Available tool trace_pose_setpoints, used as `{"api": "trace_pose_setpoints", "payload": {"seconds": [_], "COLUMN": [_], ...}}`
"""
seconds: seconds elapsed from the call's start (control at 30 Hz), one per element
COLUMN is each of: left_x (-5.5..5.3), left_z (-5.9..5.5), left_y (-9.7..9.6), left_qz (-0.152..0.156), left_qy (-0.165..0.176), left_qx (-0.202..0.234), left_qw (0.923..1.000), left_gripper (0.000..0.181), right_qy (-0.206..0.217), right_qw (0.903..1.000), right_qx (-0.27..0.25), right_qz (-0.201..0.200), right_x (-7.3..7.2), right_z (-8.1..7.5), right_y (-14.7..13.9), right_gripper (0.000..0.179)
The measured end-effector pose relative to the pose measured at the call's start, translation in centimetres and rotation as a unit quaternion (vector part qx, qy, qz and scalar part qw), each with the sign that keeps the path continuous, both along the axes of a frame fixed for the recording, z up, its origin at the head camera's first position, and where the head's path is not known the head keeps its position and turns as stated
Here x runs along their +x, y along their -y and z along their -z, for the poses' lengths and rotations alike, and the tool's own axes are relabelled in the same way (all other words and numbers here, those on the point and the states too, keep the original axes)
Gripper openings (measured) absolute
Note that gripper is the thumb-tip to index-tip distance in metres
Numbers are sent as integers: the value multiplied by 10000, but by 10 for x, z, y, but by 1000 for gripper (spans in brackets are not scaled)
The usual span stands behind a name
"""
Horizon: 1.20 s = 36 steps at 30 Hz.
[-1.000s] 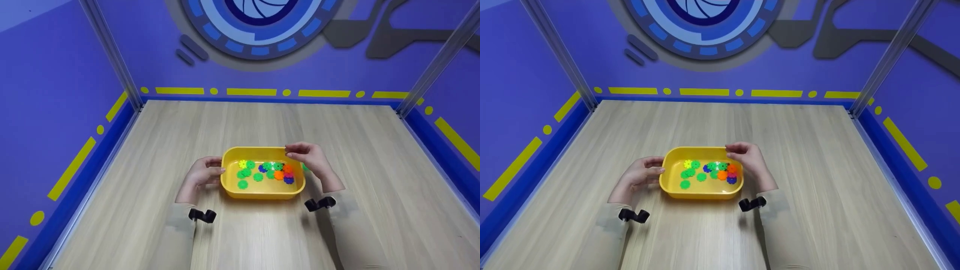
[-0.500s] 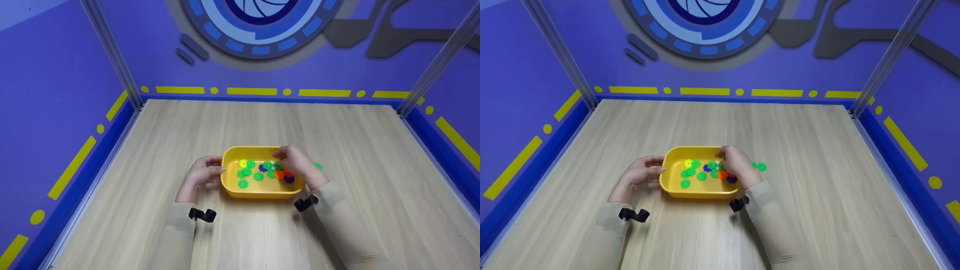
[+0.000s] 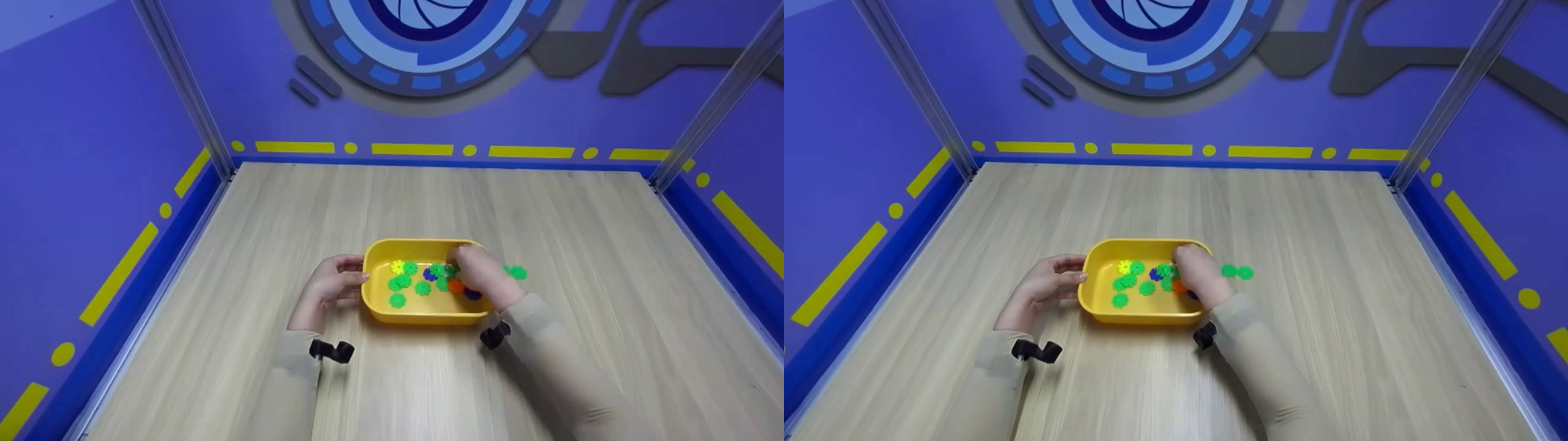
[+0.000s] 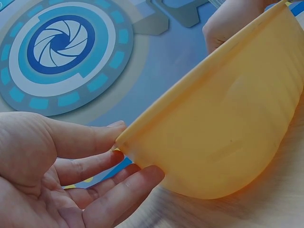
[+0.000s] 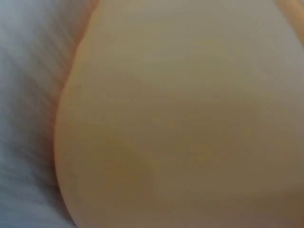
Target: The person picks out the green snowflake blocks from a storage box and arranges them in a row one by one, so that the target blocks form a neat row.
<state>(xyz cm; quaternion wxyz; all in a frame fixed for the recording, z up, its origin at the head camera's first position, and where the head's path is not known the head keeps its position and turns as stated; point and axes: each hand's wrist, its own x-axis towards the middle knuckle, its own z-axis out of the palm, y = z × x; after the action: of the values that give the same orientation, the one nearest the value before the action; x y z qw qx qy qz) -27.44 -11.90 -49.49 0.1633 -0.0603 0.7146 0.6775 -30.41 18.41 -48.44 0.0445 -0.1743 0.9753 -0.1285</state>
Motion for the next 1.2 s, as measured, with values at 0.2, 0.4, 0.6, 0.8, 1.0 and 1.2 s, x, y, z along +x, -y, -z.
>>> {"api": "trace_pose_setpoints", "payload": {"seconds": [0.2, 0.4, 0.6, 0.8, 1.0, 1.2], "left_x": [0, 1, 0, 0, 1, 1], "left_z": [1, 0, 0, 0, 0, 0], "left_y": [0, 0, 0, 1, 1, 1], "left_qz": [-28, -27, 4, 72, 44, 19], "left_qy": [29, 3, -57, -144, -102, -127], "left_qx": [31, 25, 11, -117, -59, 69], "left_qw": [10000, 10000, 10000, 9998, 9999, 9999], "left_gripper": [51, 50, 49, 51, 50, 47], "right_qy": [-137, 10, -98, -449, -445, -307], "right_qw": [9989, 9978, 9950, 9932, 9963, 9969], "right_qx": [396, 594, 837, 790, 353, -164], "right_qz": [-227, -299, -542, -727, -642, -701], "right_x": [-1, 0, 1, 3, 6, 8], "right_z": [2, 0, -1, 2, 3, -2], "right_y": [1, 1, 0, -1, -2, -7], "right_gripper": [23, 23, 24, 21, 19, 19]}}
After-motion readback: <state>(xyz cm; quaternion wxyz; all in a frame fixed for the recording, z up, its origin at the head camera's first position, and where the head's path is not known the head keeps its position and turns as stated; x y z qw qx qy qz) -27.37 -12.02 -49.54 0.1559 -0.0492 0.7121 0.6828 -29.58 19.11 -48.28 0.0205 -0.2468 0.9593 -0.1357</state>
